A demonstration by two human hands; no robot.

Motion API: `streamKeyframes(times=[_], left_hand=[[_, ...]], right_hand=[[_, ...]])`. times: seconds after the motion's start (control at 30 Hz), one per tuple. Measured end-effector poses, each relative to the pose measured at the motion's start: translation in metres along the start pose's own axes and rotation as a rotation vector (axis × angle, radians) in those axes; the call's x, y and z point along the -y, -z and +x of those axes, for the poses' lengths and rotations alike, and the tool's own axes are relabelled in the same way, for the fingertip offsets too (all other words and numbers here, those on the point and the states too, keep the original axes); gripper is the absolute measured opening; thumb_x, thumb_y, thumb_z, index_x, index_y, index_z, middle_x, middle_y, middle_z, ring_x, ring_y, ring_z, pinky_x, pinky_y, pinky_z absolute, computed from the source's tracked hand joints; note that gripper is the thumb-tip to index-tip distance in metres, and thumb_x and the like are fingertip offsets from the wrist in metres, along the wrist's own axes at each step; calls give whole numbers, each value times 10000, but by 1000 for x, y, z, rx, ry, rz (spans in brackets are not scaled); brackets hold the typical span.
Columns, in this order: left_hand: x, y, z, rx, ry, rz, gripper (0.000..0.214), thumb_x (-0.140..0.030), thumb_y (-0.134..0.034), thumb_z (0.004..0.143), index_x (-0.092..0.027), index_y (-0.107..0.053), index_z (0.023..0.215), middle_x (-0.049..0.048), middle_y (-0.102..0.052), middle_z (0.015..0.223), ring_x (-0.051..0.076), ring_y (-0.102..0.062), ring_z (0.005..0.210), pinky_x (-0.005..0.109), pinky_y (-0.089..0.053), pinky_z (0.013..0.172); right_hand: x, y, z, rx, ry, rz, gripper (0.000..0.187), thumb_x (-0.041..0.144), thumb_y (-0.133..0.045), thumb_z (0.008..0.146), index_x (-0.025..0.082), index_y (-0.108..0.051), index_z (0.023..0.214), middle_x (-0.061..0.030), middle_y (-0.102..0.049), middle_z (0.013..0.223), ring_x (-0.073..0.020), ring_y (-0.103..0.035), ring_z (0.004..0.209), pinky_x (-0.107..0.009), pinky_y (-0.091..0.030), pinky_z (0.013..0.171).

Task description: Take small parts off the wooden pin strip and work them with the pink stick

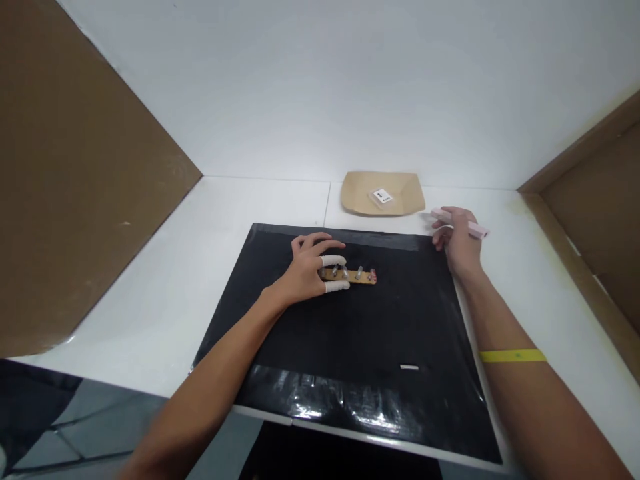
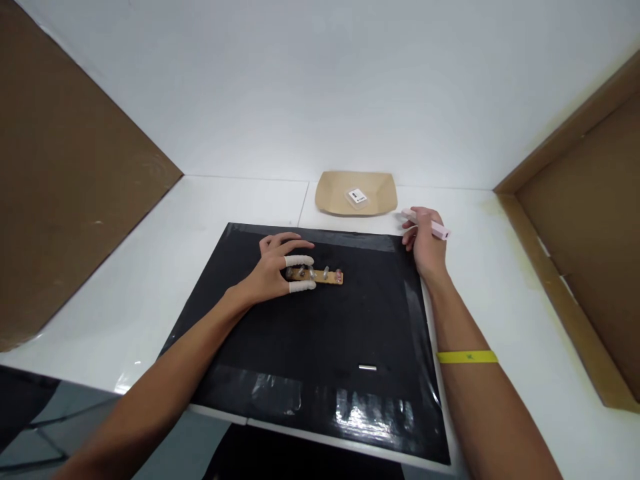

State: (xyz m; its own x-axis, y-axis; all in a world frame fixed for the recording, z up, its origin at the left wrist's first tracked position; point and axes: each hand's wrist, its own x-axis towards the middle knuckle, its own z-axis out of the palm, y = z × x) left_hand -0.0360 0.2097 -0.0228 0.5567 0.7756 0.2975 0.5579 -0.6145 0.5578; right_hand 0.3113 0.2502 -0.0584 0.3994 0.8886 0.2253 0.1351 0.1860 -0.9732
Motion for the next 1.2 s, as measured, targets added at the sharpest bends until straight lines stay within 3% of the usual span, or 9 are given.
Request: streamKeyframes(times=[0.37, 0.57, 1.2], left_hand=[[-3, 0, 0, 2, 7, 63, 410, -557, -888, 707, -268, -790, 981, 86, -739, 1310, 362, -526, 1347, 540, -174, 1106], [-8, -7, 0, -16, 65, 62, 239, -450, -874, 761, -263, -781, 878, 63, -749, 1279, 354, -510, 1355, 567, -122, 1122], [-17, -10, 3, 36, 117, 31, 73, -249, -803, 803, -268, -765, 863, 12, -736, 1301, 311, -500, 1374, 575, -139, 1134]], right_hand=[[4, -1, -2, 22, 18, -66, 493, 680, -602, 936, 217, -661, 1094, -5, -666, 818, -71, -544, 500, -168, -375, 377], [4, -1, -3, 41, 39, -76, 548, 731, -595, 919, 214, -657, 1086, -8, -665, 809, -72, -539, 494, -176, -366, 379], [-1, 0, -1, 45, 61, -80, 576, 778, -571, 913, 236, -676, 1077, -1, -667, 820, -62, -538, 503, -163, -360, 389]])
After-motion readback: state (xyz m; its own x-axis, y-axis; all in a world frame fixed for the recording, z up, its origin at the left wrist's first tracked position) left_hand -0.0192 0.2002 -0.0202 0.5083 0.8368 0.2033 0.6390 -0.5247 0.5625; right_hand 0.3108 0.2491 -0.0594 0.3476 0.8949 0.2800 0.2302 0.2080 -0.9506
